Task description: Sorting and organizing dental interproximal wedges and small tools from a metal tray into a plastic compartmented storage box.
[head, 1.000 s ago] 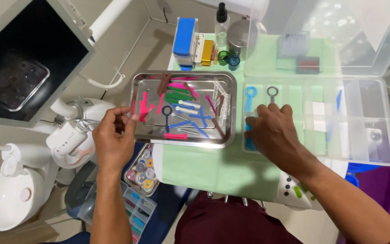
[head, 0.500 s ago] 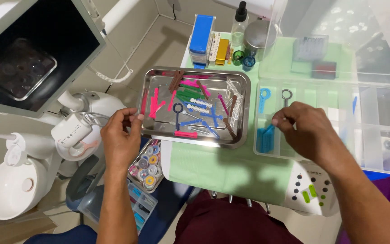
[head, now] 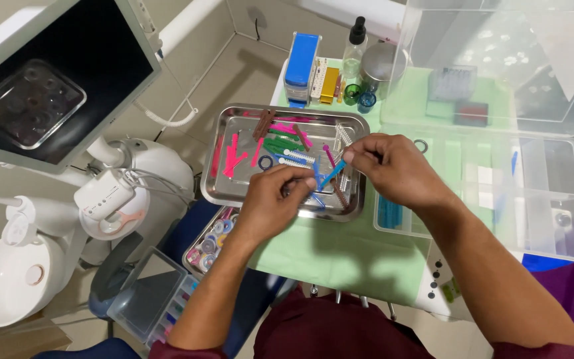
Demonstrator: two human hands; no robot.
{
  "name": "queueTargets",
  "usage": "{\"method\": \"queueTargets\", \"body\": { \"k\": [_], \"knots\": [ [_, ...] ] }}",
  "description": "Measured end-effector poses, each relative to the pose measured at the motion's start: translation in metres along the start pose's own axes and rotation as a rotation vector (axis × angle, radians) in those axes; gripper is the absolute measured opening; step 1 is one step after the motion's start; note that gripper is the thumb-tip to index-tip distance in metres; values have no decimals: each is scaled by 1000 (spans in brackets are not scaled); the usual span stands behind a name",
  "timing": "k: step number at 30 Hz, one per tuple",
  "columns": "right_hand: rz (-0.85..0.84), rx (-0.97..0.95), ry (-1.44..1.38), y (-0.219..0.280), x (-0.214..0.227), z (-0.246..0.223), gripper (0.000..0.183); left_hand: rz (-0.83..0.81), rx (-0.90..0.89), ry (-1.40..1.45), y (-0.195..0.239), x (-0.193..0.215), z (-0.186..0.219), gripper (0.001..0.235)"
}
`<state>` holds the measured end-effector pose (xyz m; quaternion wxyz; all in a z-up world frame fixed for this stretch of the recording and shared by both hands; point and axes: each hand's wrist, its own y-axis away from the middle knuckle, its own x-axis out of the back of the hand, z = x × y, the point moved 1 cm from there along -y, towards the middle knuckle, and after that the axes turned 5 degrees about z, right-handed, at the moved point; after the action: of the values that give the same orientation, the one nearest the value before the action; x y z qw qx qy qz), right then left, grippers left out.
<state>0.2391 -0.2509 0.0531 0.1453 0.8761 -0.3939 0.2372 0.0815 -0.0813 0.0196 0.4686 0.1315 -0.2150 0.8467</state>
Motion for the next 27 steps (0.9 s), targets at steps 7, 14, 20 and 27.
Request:
{"method": "queueTargets", "body": {
  "k": [7,14,20,27],
  "knots": [
    [-76,-62,-155,-2,-13,2,27,-73,13,112,0,-12,-6,25],
    [29,81,-15,6,22,5,20,-144,147,164,2,-21,-18,19],
    [-45,265,100,13,46,-5,20,-175,168,238,-15,-47,1,16],
    [192,62,91,-5,95,9,19,-212,86,340,-34,-64,21,27]
  ]
}}
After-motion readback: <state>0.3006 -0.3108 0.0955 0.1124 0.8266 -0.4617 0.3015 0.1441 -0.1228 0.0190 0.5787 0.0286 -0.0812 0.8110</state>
